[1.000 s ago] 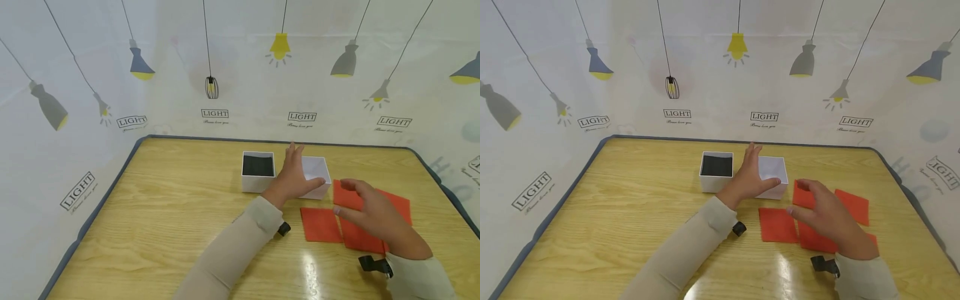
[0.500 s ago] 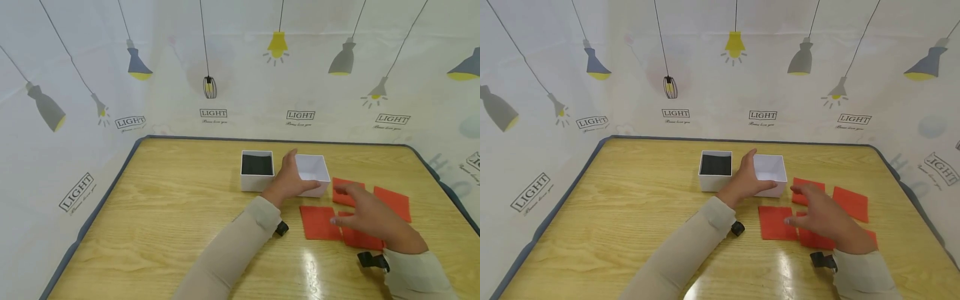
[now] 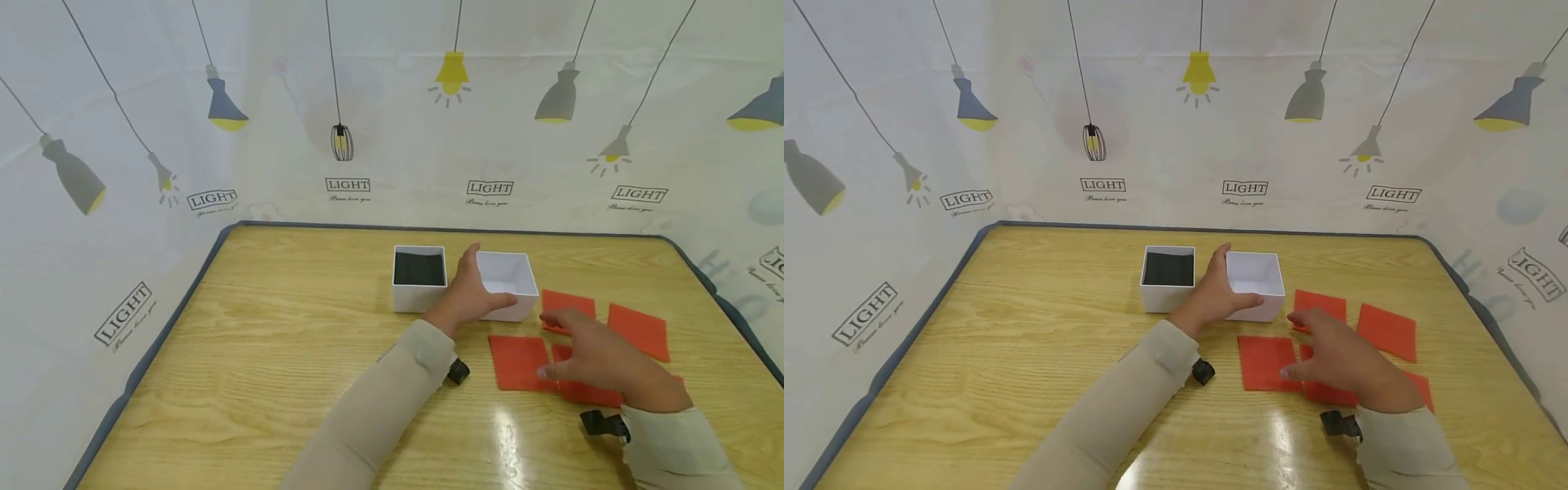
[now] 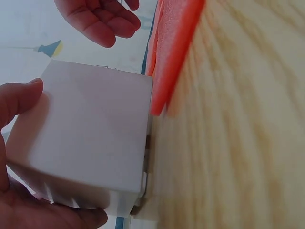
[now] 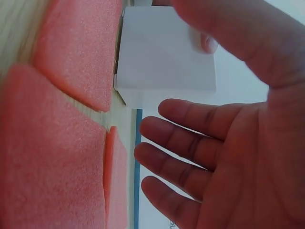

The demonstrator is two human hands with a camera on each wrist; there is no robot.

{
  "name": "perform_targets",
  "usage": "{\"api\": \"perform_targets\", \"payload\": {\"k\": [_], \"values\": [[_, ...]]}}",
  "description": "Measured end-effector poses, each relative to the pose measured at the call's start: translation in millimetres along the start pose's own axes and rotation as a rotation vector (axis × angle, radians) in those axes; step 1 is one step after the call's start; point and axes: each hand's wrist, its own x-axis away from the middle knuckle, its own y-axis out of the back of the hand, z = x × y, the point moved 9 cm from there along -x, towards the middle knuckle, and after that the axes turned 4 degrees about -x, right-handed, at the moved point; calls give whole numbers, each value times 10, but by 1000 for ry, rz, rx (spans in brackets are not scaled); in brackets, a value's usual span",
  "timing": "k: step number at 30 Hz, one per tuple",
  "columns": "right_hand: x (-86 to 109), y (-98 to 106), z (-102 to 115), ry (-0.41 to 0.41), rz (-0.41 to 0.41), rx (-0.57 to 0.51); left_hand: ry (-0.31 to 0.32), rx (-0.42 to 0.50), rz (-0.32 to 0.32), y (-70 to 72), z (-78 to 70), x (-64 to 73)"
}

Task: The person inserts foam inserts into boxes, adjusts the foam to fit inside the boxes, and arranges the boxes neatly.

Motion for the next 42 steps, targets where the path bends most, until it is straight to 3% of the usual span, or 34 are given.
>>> {"api": "perform_targets", "payload": {"k": [9, 23, 42], "values": [[-23, -76, 32, 56, 1, 54, 5, 1, -11, 2, 53, -27], [-42, -208, 51, 29, 14, 227, -3, -41, 2, -7, 47, -24], [-68, -223, 122, 53, -40, 273, -16, -28, 10, 12, 25, -13]]}}
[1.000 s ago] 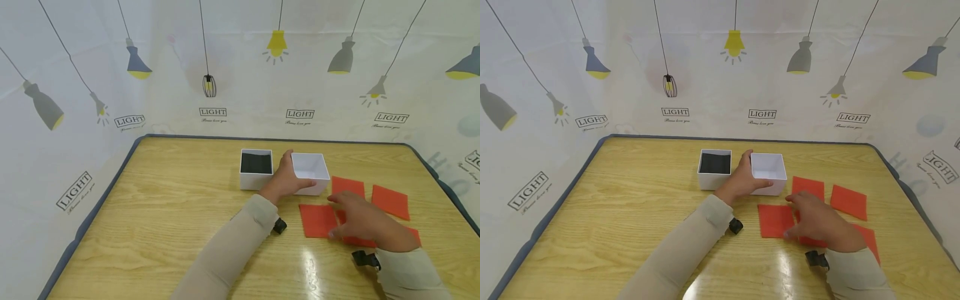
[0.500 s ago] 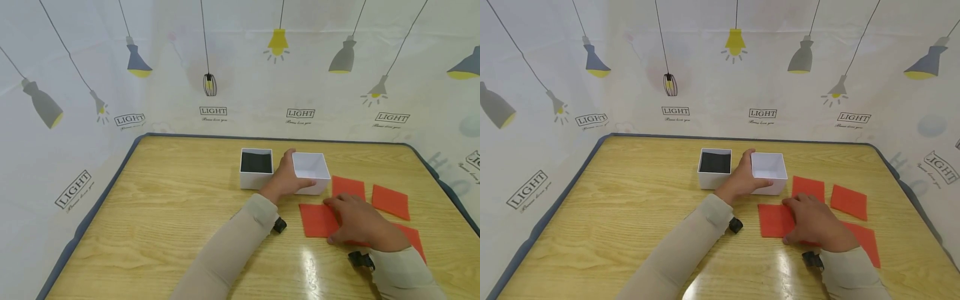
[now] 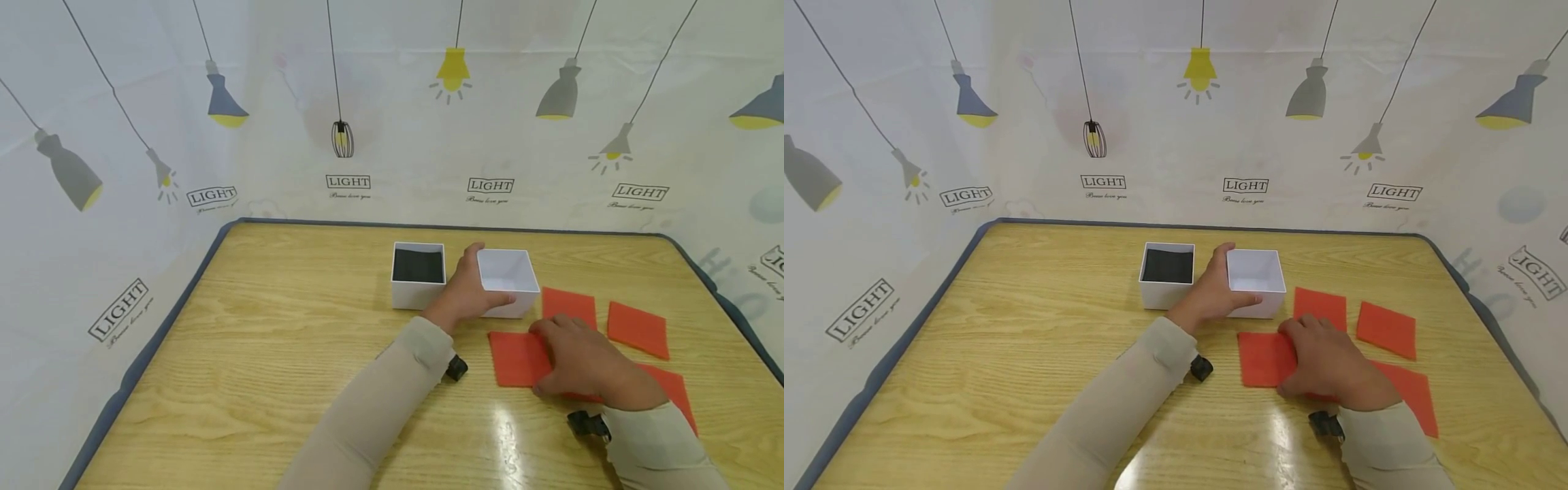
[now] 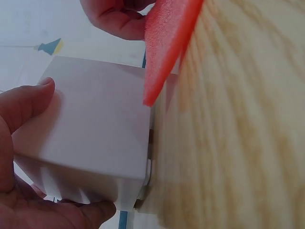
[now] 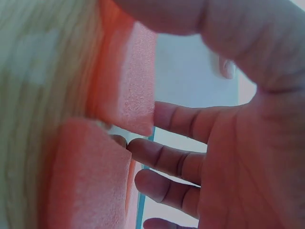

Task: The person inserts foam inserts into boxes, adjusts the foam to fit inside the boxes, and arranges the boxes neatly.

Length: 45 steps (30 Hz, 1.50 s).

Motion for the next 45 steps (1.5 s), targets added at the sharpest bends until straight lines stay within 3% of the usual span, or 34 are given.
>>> {"api": "perform_targets", "payload": {"k": [14, 28, 41, 45], "values": [[-8, 26, -21, -11, 2, -121, -16, 0, 0, 8, -18, -1], [30, 87, -77, 20, 69, -447, -19, -18, 10, 13, -22, 10], [110, 290, -93, 78, 7, -492, -34, -21, 11, 7, 5, -23], [172, 360, -89, 130, -8, -589, -45, -14, 15, 2, -3, -22]]}}
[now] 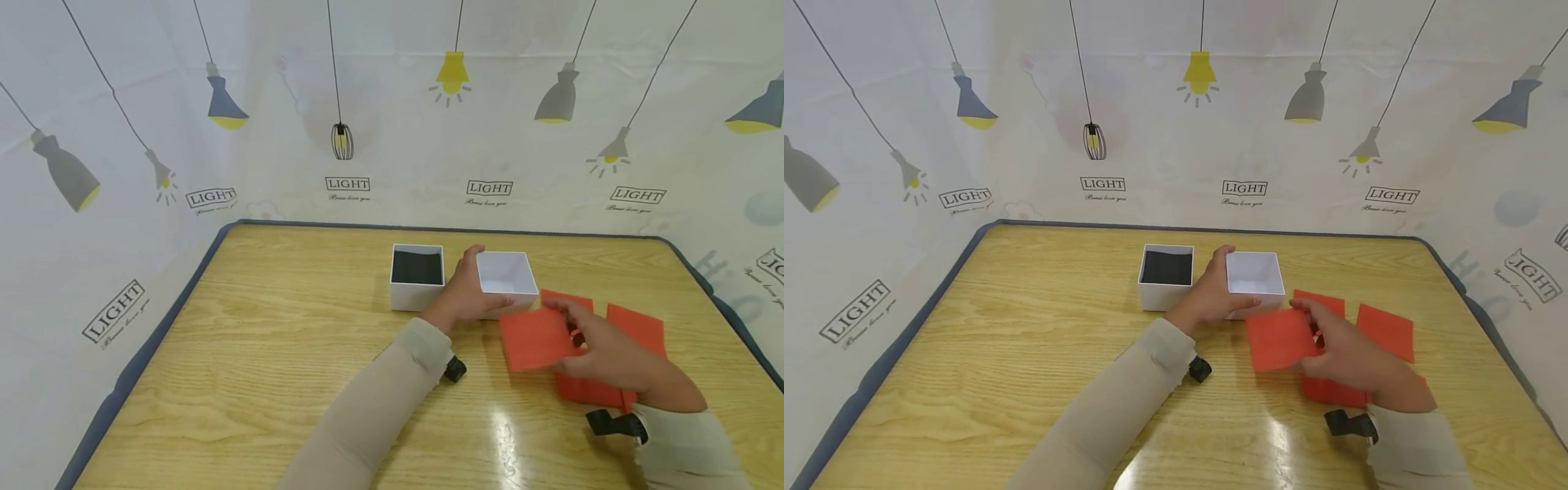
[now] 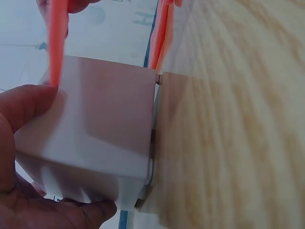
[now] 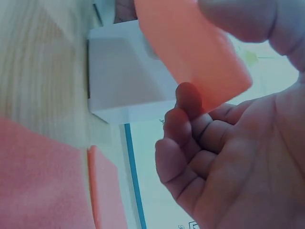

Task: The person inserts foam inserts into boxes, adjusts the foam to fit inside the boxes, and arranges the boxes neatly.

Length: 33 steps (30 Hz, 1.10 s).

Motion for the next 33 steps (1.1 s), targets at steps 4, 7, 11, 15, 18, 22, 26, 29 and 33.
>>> {"api": "perform_targets", "payload": {"k": [4, 7, 11, 15, 18, 22, 26, 29, 33], "values": [[42, 37, 42, 75, -3, -119, 0, 2, 5, -12, 8, -6], [55, 45, 52, 109, 6, -216, 2, -1, 9, -20, 21, -17], [63, 58, 69, 163, 20, -325, 0, -14, 15, -22, 25, -31], [63, 72, 80, 225, 32, -412, 9, -16, 18, -17, 25, -23], [59, 84, 80, 257, 38, -482, 18, -3, 16, -17, 24, -11], [37, 103, 49, 262, 18, -514, 26, 8, 14, -23, 29, -4], [-9, 132, 12, 230, -14, -494, 26, 15, 10, -21, 21, 0], [-66, 149, 2, 210, -28, -496, 25, 28, 10, -22, 28, -6], [-169, 181, 8, 197, -31, -537, 20, 44, 11, -25, 41, -17]]}}
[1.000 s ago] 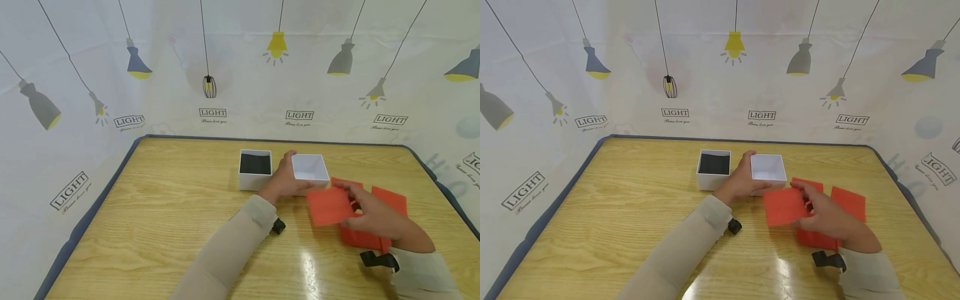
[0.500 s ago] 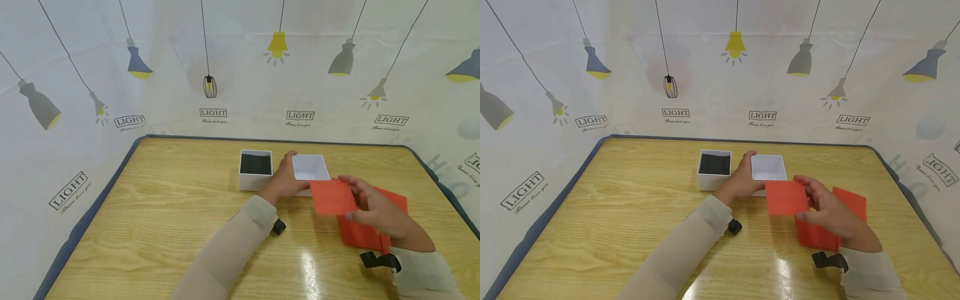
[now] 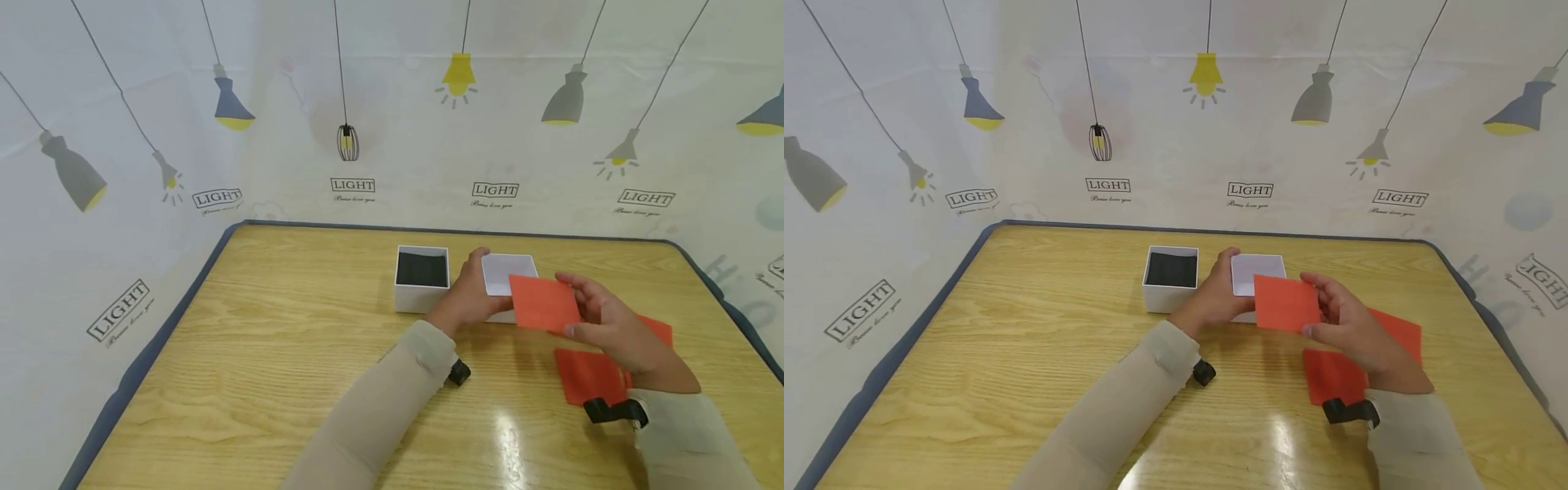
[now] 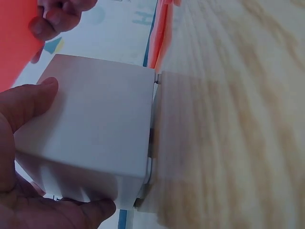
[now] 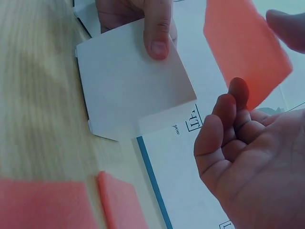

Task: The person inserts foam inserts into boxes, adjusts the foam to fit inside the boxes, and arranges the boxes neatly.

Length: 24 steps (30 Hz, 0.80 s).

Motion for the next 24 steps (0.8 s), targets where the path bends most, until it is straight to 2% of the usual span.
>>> {"api": "perform_targets", "payload": {"k": [5, 9, 14, 19, 24], "values": [[-129, 59, 3, -32, -27, 39, -9, -2, 13, -10, -18, 2], [-241, 93, 50, -23, -42, 80, -16, -12, 8, -6, -38, 7], [-388, 105, 118, -22, -24, 99, -18, -36, -5, 4, -59, 17], [-527, 124, 108, -75, -33, 109, -15, -28, -7, 18, -61, 19], [-610, 138, 44, -139, -52, 137, -38, 0, -6, 27, -62, 10]]}}
